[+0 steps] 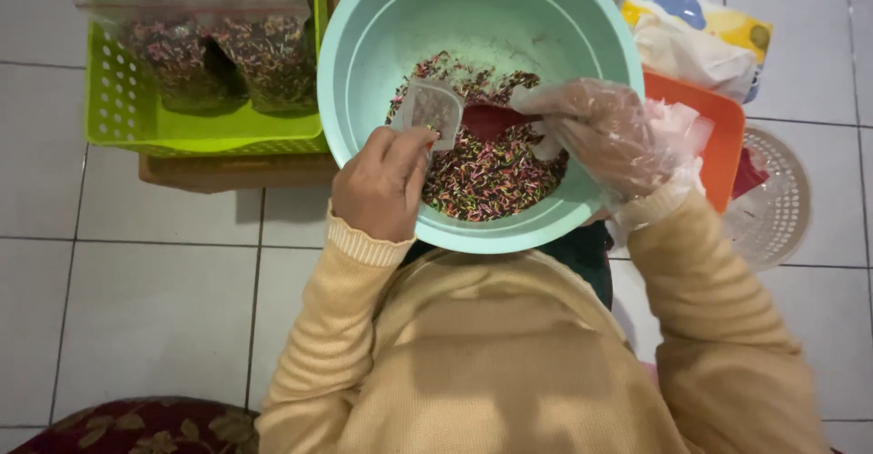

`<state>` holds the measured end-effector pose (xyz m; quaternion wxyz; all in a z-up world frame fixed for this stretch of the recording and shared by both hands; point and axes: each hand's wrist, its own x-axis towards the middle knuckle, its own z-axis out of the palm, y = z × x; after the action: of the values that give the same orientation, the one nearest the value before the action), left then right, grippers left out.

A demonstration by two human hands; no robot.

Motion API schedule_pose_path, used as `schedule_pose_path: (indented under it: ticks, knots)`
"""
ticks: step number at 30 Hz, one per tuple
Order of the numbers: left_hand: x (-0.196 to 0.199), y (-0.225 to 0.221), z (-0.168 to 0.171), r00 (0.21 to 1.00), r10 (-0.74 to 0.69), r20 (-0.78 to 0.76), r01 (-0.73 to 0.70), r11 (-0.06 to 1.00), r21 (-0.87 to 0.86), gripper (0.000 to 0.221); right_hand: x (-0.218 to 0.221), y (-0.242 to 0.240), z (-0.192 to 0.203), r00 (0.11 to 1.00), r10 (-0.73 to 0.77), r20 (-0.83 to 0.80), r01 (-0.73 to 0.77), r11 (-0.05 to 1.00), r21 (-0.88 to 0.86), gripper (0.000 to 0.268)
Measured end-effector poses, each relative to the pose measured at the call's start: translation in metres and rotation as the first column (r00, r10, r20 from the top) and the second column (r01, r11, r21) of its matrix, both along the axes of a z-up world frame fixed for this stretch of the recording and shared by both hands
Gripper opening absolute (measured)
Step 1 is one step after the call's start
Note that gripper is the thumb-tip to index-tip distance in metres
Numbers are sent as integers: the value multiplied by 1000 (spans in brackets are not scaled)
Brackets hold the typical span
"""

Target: Scoop sprinkles from a large bowl into a small plastic container using a spoon.

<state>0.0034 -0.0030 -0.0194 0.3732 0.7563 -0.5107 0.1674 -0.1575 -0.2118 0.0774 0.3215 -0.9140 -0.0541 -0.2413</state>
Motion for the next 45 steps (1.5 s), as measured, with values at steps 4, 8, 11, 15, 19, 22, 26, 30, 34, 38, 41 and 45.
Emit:
schedule_pose_path:
  ticks: [4, 8, 11, 15, 19, 22, 26, 30, 34, 38, 41, 45]
  knots:
    - [3, -1, -9, 1000, 19, 3, -19, 1000, 16, 17, -2, 3, 1, 998, -55, 5, 54, 998, 34, 21]
    - [2, -3, -4, 1000, 28, 2, -28, 1000, -9, 15, -6, 8, -5, 991, -132, -6, 132, 986, 96, 20]
    - [0, 0, 6, 1000, 5, -23, -5, 1000, -13, 13, -5, 6, -7, 983, -183, -6, 182, 973, 145, 20]
    - [4, -3, -8, 999, 52, 14, -52, 999, 13, 11, -9, 4, -9, 971, -237, 1, 232, 952, 200, 20]
    - [3, -4, -6, 999, 31, -37, -30, 999, 12, 13, -10, 4, -12, 957, -289, -33, 285, 911, 297, 20]
    - [4, -4, -5, 999, 41, -34, -40, 999, 3, 10, -8, 4, -13, 949, -311, -54, 309, 879, 363, 21]
    - [7, -7, -13, 999, 44, -11, -44, 999, 9, 11, -11, 4, -16, 936, -338, -100, 345, 820, 456, 21]
    - [7, -6, -11, 999, 36, -23, -36, 999, 3, 12, -12, 5, -19, 926, -352, -136, 370, 777, 510, 22]
    - [6, -6, -10, 999, 22, -42, -22, 1000, 8, 11, -12, 6, -21, 909, -363, -208, 411, 689, 596, 24]
    - [8, -7, -15, 999, 50, 4, -50, 998, 24, 11, -11, 6, -23, 889, -362, -281, 452, 591, 668, 25]
    - [8, -7, -13, 999, 49, 4, -49, 998, 40, 11, -12, 6, -27, 911, -335, -242, 406, 613, 678, 25]
    - [7, -6, -8, 999, 33, -25, -33, 999, 32, 9, -12, 10, -22, 861, -382, -335, 505, 568, 650, 26]
